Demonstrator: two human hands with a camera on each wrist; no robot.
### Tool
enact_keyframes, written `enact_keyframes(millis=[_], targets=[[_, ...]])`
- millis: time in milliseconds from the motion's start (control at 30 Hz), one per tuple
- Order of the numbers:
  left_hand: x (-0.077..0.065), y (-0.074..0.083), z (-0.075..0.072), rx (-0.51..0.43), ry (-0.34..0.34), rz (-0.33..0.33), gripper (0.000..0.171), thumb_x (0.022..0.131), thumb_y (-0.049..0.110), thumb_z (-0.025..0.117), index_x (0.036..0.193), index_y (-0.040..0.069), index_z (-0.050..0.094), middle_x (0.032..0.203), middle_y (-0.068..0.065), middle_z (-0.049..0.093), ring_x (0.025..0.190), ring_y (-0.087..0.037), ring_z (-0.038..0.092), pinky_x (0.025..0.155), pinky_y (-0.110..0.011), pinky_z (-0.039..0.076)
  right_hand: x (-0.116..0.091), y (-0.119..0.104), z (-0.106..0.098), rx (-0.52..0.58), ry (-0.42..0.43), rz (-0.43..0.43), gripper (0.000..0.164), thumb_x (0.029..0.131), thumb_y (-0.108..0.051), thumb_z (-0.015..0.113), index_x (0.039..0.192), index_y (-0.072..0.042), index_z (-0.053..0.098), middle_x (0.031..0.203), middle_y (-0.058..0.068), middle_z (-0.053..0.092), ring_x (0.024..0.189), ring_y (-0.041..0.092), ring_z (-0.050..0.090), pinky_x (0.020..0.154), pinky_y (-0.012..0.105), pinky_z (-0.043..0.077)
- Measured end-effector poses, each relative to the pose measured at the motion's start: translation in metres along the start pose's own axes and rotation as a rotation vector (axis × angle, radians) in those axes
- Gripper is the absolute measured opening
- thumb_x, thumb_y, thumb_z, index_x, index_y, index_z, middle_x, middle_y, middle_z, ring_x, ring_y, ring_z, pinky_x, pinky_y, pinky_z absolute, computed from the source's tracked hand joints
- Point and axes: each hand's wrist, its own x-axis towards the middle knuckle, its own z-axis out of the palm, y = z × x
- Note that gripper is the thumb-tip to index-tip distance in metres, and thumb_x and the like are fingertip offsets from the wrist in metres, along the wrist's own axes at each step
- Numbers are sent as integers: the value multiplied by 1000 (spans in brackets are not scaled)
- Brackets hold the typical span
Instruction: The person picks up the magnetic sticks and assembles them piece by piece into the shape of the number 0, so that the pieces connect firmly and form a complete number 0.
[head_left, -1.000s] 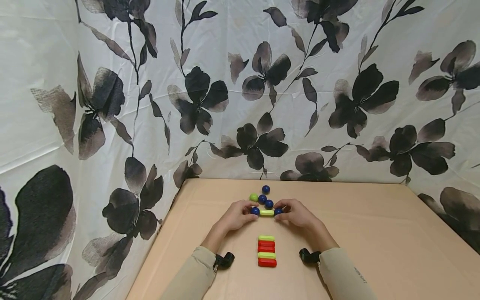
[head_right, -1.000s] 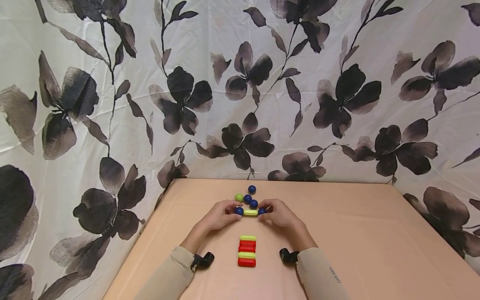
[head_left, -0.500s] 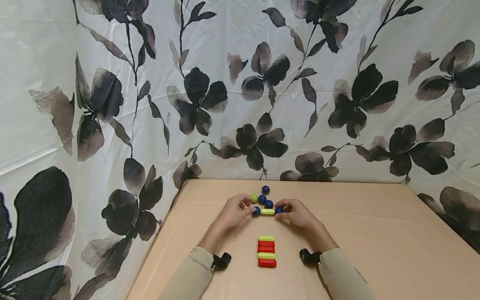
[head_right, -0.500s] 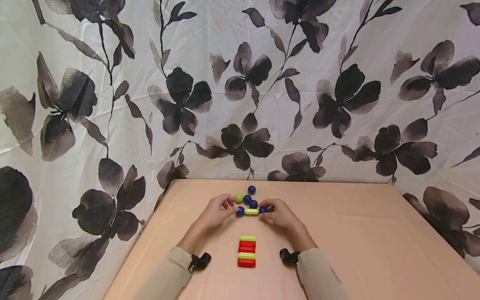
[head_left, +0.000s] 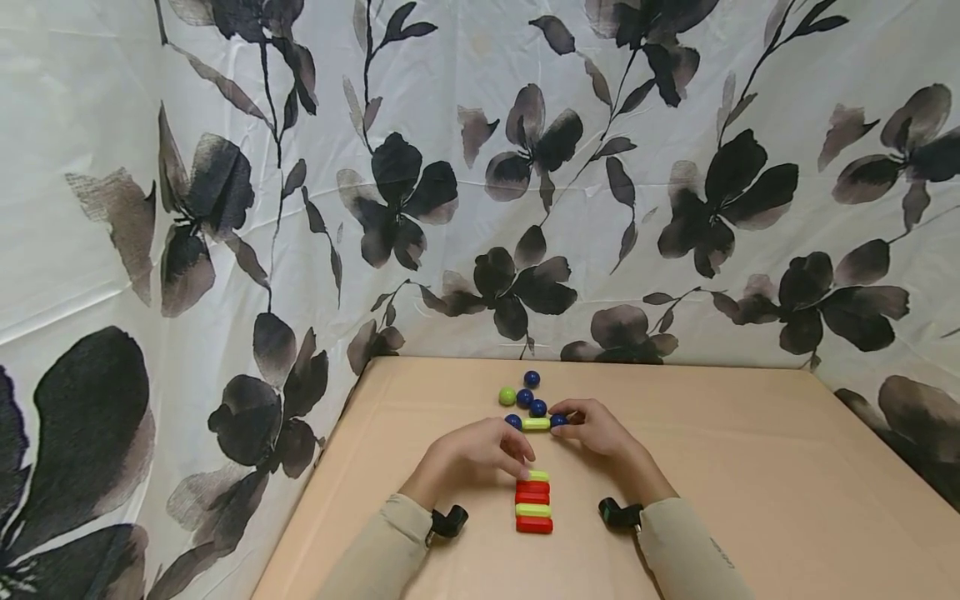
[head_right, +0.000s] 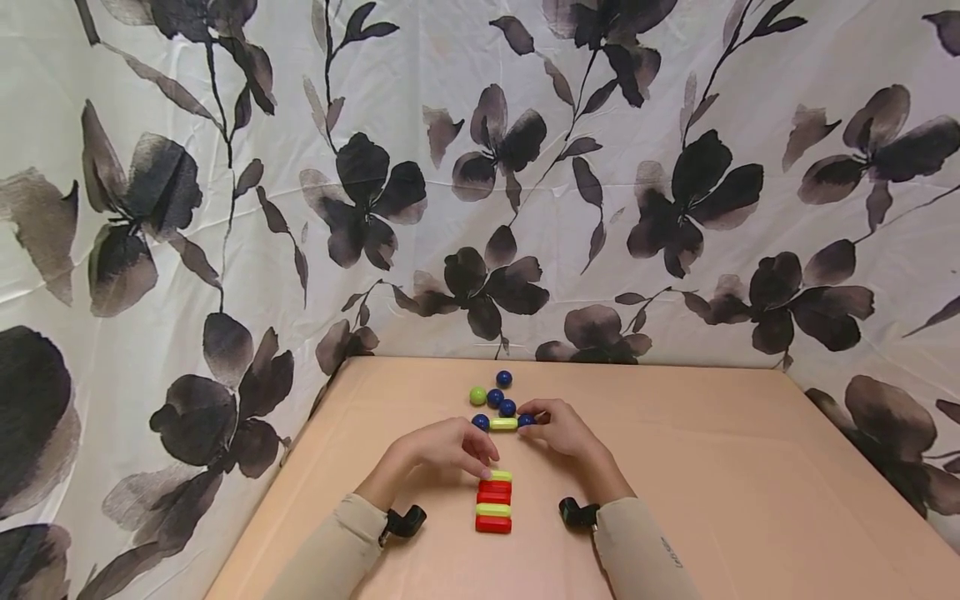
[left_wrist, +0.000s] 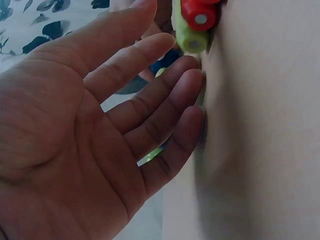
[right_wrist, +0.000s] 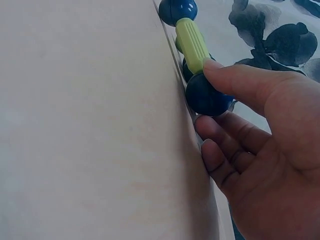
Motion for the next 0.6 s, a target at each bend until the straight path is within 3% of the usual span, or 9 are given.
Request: enact_keyframes(millis=[300, 600], targets=[[6, 7, 11, 46, -9, -42, 20, 88, 28, 86, 105, 20, 80, 89, 14, 73, 82, -5, 61, 79, -21, 51, 0, 1, 1, 1, 1, -17, 28, 94, -17, 79, 122, -13, 75, 116, 3, 74, 98, 23, 57, 88, 36, 46], [7, 4, 13, 16, -4, -75, 16, 88, 25, 85, 102, 19, 80, 87, 12, 73, 80, -6, 60, 75, -22, 51, 0, 0, 0, 1, 0, 1, 29, 94, -18, 79, 122, -14, 75, 115, 2, 73, 97, 22, 57, 87, 36, 46]])
